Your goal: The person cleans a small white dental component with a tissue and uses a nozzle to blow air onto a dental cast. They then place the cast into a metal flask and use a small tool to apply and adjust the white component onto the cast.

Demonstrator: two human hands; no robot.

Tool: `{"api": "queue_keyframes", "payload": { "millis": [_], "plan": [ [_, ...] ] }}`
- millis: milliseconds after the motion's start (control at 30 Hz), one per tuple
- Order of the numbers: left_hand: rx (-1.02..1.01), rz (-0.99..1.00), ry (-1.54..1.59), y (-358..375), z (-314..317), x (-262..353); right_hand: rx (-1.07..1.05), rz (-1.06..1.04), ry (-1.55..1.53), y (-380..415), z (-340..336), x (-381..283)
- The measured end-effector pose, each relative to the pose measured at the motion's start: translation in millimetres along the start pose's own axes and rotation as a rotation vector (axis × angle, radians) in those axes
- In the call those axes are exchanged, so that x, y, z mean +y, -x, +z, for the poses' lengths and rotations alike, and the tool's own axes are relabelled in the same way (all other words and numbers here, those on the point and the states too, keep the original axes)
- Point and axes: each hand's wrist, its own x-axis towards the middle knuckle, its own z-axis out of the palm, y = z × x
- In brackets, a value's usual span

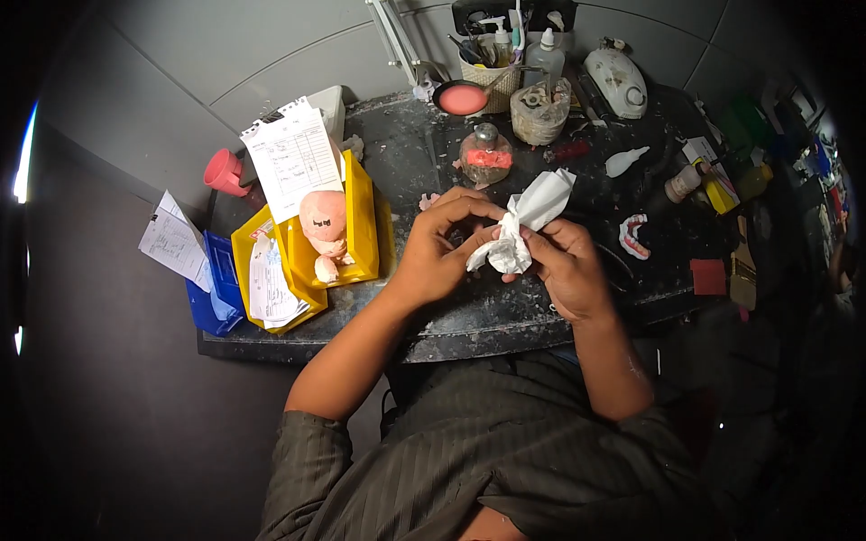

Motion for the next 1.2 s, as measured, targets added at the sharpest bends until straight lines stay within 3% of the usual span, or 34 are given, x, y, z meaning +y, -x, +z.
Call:
{"api": "queue_keyframes", "payload": {
  "millis": [233, 333, 433, 700, 800, 833, 867, 967, 1200],
  "plan": [
    [-0.015, -0.005, 0.013, 1.7, 1.1, 1.5, -0.03, 0.026, -0.022, 0.5, -12.9, 1.4],
    [-0.001, 0.083, -0.02, 1.7, 2.0, -3.4, 0.012, 0.023, -0.016, 0.3, -14.6, 3.2],
    [0.036, -0.296, 0.359, 2.5, 4.1, -4.6, 0.088, -0.001, 0.042, -1.6, -15.6, 5.6],
    [-0.056, -0.334, 0.243, 2.8, 1.9, -9.7, 0.135, 0.048, 0.138, -5.6, -9.4, 2.5],
    [0.006, -0.295, 0.231, 3.9, 0.9, -11.7, 0.201, 0.025, 0.114, -5.4, 1.2, -0.6],
    [0.035, -0.371, 0.241, 2.3, -0.2, -5.4, 0.247, -0.014, 0.098, -5.1, 3.4, -0.3],
    [0.063, -0.445, 0.252, 1.3, -1.1, -2.1, 0.248, -0.015, 0.102, -4.9, 3.4, 2.2],
    [0.066, -0.421, 0.272, 1.2, -1.2, -6.0, 0.204, -0.107, 0.211, -2.4, 5.6, 6.1],
    [0.096, -0.452, 0.303, 0.1, -4.3, -13.1, 0.25, -0.092, 0.268, -3.0, 6.2, 0.9]
  ]
}}
